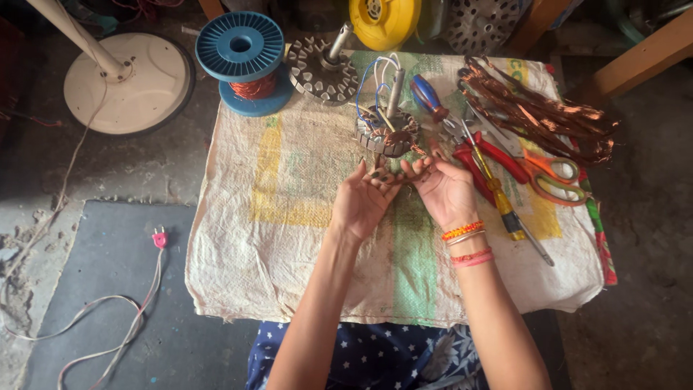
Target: The person winds flat copper wire around the slots of a motor armature held on the work table, using pliers and a screwdriver to press and seat the wire turns, and adjusts the wound coils by hand throughout.
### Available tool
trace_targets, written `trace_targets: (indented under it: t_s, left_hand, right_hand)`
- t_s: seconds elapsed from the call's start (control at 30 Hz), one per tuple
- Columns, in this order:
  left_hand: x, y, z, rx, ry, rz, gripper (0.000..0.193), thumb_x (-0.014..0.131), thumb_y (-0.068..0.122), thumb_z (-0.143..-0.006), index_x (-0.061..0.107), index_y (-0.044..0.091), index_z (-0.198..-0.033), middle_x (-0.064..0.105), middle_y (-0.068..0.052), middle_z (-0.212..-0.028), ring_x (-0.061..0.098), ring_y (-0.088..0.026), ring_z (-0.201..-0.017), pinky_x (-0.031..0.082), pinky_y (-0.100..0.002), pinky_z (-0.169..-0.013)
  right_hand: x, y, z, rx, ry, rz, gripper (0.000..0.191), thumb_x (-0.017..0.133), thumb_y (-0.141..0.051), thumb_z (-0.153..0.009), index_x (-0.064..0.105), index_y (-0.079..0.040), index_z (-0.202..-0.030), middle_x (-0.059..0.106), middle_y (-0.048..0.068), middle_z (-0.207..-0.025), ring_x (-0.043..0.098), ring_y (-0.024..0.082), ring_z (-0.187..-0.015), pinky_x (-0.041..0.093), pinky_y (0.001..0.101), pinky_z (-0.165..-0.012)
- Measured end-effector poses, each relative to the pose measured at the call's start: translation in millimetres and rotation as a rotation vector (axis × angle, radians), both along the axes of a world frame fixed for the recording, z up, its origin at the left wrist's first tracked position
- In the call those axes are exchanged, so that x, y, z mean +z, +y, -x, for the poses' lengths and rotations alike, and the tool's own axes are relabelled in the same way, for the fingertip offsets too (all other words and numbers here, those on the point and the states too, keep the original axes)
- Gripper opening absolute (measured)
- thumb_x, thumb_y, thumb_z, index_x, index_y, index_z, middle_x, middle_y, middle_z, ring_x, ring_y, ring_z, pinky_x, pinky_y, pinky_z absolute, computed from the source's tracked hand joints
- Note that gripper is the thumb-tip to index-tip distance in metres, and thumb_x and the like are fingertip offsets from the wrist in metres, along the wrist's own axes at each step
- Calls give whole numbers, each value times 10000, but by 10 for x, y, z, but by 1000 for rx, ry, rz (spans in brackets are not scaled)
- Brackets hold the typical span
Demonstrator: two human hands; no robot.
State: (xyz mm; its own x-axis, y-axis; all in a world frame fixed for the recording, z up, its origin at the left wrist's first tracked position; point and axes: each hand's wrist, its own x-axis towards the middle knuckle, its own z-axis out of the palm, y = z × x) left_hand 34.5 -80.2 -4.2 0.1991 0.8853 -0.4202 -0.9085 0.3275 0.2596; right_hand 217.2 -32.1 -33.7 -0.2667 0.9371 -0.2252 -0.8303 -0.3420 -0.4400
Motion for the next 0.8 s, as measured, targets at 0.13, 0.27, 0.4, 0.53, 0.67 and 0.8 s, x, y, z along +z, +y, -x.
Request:
trace_targets:
  t_s: [0.13, 0.27, 0.4, 0.53, 0.67, 0.8]
  left_hand:
    - [-155, 191, -36, -7, 1, -75, 180, 399, 179, -1044, 535, 63, -1033, 419, 38, -663, 471, -115, -663, 474, -366, -854]
    - [-308, 340, -125, 47, -41, -33, 114, 436, 119, -1043, 514, 86, -967, 355, 53, -618, 323, -107, -563, 386, -304, -631]
    - [-313, 366, -199, 123, -7, -7, 132, 432, 92, -1016, 545, 69, -952, 332, 57, -617, 281, -95, -546, 302, -276, -525]
    - [-210, 207, -157, 91, 340, -22, 132, 431, 130, -1035, 544, 64, -1051, 536, -24, -781, 510, -130, -692, 475, -288, -683]
    - [30, 50, 203, 77, 1320, -107, 362, 535, 121, -897, 573, 47, -1248, 687, -148, -1116, 680, -245, -1004, 529, -375, -966]
    - [267, 291, 642, 219, 2184, -897, 694, 604, -3, -685, 538, 50, -1374, 613, -149, -1377, 574, -287, -1317, 462, -438, -1188]
  right_hand:
    - [-77, 61, 25, 19, 79, -51, 346, 503, 10, -975, 526, -52, -1315, 500, 1, -785, 535, 140, -761, 479, 348, -802]
    - [-136, 70, 67, 121, 115, -156, 362, 497, -5, -1015, 515, -103, -1363, 404, -18, -717, 432, 111, -676, 360, 265, -658]
    - [-46, 15, 122, 94, -62, -177, 391, 489, -30, -1016, 479, -132, -1394, 433, -27, -745, 435, 98, -678, 358, 266, -644]
    - [197, -8, 166, 33, -427, -147, 418, 493, -116, -1004, 420, -152, -1414, 605, 45, -833, 527, 114, -671, 402, 276, -597]
    - [353, 59, 213, 41, -849, -199, 496, 545, -149, -998, 374, -172, -1464, 686, 127, -900, 644, 142, -652, 492, 293, -525]
    - [382, 210, 243, 26, -905, -344, 562, 596, -59, -972, 346, -143, -1469, 673, 99, -841, 648, 152, -574, 491, 280, -437]
